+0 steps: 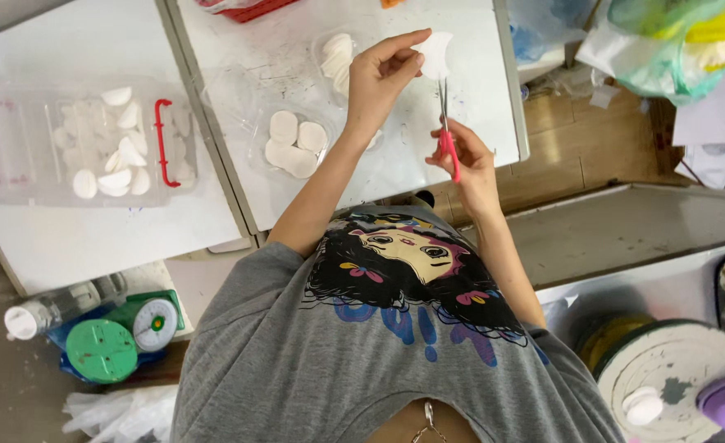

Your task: The person uses a purple handheld hole punch to cut circular shapes from white sheets placed on a round tray. They remove the cut circles, trim edges with scissors, and place the pieces into a clear plastic container.

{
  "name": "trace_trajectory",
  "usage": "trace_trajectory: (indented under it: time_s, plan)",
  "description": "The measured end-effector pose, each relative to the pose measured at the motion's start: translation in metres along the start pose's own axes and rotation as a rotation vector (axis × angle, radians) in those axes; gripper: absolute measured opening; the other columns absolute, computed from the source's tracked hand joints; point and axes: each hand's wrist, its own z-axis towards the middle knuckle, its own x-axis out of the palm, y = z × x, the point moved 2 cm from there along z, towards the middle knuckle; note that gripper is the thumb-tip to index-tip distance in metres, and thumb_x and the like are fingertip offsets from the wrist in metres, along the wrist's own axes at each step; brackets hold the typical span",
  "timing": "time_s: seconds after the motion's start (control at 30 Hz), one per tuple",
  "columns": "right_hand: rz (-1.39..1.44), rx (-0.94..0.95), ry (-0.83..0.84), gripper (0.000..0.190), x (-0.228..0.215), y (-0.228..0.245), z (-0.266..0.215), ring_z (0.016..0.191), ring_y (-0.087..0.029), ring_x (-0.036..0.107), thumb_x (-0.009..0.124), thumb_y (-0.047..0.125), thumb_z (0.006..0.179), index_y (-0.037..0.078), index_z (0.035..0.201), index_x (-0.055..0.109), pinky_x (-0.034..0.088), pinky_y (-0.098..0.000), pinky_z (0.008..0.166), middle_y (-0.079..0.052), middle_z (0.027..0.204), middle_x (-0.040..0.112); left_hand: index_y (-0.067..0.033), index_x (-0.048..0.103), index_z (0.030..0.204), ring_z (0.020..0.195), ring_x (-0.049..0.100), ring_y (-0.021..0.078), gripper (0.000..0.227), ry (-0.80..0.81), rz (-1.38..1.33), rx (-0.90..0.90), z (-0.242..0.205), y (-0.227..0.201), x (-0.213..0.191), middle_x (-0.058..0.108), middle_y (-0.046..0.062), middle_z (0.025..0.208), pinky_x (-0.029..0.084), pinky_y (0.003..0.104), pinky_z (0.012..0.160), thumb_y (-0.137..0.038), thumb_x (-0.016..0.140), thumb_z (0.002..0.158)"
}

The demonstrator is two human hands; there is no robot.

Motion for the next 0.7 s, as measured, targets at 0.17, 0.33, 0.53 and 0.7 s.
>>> trace_trajectory:
  time_s: [0.17, 0.33, 0.53, 0.7]
  plan:
    - [-0.039, -0.053, -0.109, 0.062, 0.005, 0.017, 0.006, 0.094, -0.013, 0.065, 0.080, 0.019, 0.094, -0.001, 0.147, 0.055, 0.064, -0.0337, 0.085, -0.014, 0.124, 0.067, -0.0083, 0.073, 0.128, 0.082, 0.069, 0.0090, 0.029, 0.074, -0.012, 0.044, -0.002, -0.009, 0.014, 0.075, 0.003, 0.093, 0.061, 0.025, 0.080, -0.004, 0.072, 0.099]
    - [-0.076, -0.053, -0.124, 0.057, 0.012, 0.026, 0.004, 0.092, -0.012, 0.065, 0.078, 0.014, 0.095, -0.001, 0.146, 0.057, 0.064, -0.0328, 0.082, -0.013, 0.122, 0.068, -0.0090, 0.074, 0.127, 0.081, 0.070, 0.0090, 0.028, 0.082, 0.019, 0.057, -0.005, -0.016, 0.014, 0.075, 0.003, 0.091, 0.060, 0.025, 0.078, -0.004, 0.072, 0.099]
    - [-0.035, -0.072, -0.129, 0.055, 0.017, 0.023, 0.005, 0.088, -0.012, 0.065, 0.075, 0.011, 0.096, -0.001, 0.146, 0.057, 0.062, -0.0306, 0.079, -0.012, 0.121, 0.067, -0.0088, 0.073, 0.129, 0.083, 0.070, 0.0092, 0.029, 0.090, -0.011, 0.050, -0.006, -0.018, 0.014, 0.075, 0.003, 0.092, 0.060, 0.025, 0.079, -0.005, 0.072, 0.100]
    - [-0.084, -0.054, -0.204, 0.057, 0.019, 0.016, 0.006, 0.074, -0.011, 0.063, 0.074, 0.007, 0.091, -0.002, 0.146, 0.059, 0.058, -0.0283, 0.069, -0.014, 0.114, 0.071, -0.0093, 0.073, 0.129, 0.082, 0.070, 0.0089, 0.029, 0.090, -0.023, 0.037, -0.004, -0.016, 0.013, 0.075, 0.003, 0.091, 0.062, 0.026, 0.081, -0.005, 0.072, 0.100]
